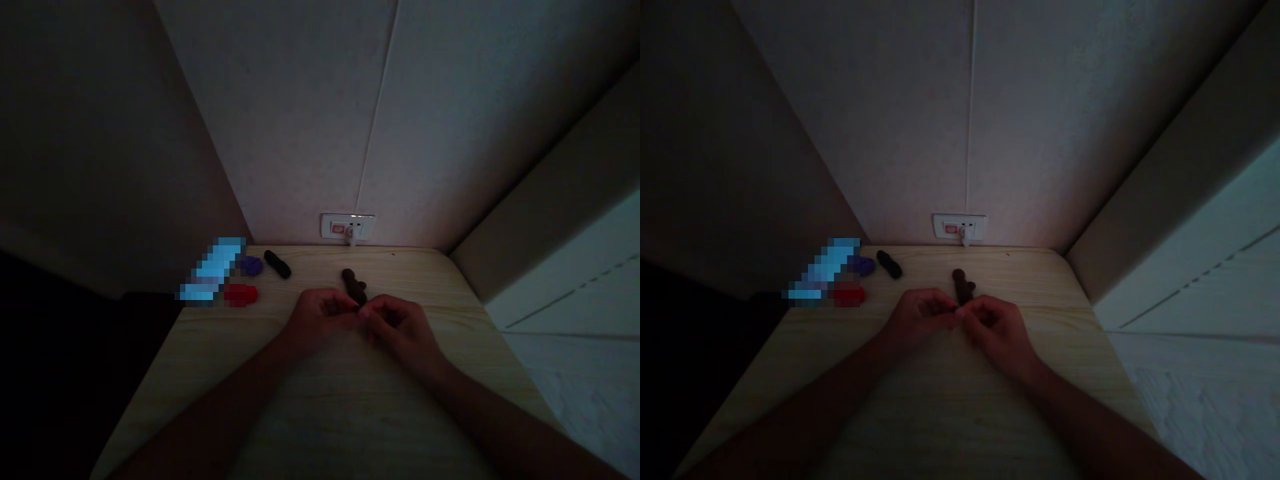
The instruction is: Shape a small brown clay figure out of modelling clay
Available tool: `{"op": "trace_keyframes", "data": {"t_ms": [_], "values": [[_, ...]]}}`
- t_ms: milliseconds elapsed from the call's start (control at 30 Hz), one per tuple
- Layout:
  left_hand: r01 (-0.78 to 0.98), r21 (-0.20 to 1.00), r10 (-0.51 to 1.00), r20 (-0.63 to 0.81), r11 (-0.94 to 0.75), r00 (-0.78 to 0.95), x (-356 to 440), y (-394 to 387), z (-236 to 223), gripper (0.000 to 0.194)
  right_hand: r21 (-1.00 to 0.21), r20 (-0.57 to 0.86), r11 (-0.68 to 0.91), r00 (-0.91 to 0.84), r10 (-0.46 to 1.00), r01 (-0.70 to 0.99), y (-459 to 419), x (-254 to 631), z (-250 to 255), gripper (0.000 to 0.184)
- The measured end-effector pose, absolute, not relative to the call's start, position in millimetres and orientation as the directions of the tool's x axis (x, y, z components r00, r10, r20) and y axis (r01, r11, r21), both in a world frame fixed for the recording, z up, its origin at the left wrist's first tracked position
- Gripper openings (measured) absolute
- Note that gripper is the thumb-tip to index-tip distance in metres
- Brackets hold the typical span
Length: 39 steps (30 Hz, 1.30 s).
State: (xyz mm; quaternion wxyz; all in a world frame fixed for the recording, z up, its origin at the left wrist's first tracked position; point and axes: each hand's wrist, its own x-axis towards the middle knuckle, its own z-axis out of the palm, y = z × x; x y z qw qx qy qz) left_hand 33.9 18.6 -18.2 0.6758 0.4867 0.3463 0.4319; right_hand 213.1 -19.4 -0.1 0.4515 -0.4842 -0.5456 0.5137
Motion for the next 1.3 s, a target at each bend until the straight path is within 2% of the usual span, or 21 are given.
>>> {"op": "trace_keyframes", "data": {"t_ms": [167,533,633,733,1000,1167,1300], "values": [[-0.268,0.949,0.901,-0.037,0.167,0.432,33.4,19.0,-16.0,0.026,-0.999,0.016,0.022,-0.163,0.987,0.031,-18.0,213.5,-1.0,0.038],[-0.289,0.947,0.915,-0.013,0.141,0.404,34.6,20.6,-18.9,0.023,-1.0,0.026,0.026,-0.115,0.993,-0.008,-18.4,212.4,-7.6,0.031],[-0.308,0.944,0.923,0.007,0.122,0.386,33.4,21.6,-22.9,0.019,-0.999,-0.021,-0.025,-0.094,0.995,-0.032,-18.7,211.5,-7.4,0.037],[-0.308,0.943,0.919,0.01,0.122,0.395,31.7,22.0,-26.4,0.016,-0.999,-0.043,-0.041,-0.082,0.996,0.018,-19.7,210.8,-6.0,0.032],[-0.313,0.929,0.869,-0.016,0.195,0.494,31.4,23.2,-27.6,0.025,-0.994,0.059,0.073,-0.168,0.984,0.076,-23.6,208.6,-2.1,0.026],[-0.288,0.94,0.875,-0.022,0.182,0.483,32.2,21.3,-24.2,0.024,-0.996,0.066,0.069,-0.052,0.996,0.053,-22.0,211.5,-8.2,0.028],[-0.245,0.959,0.888,-0.014,0.142,0.46,32.5,20.0,-19.7,0.027,-0.97,0.148,0.15,-0.025,0.989,0.191,-21.4,215.5,-9.8,0.02]]}}
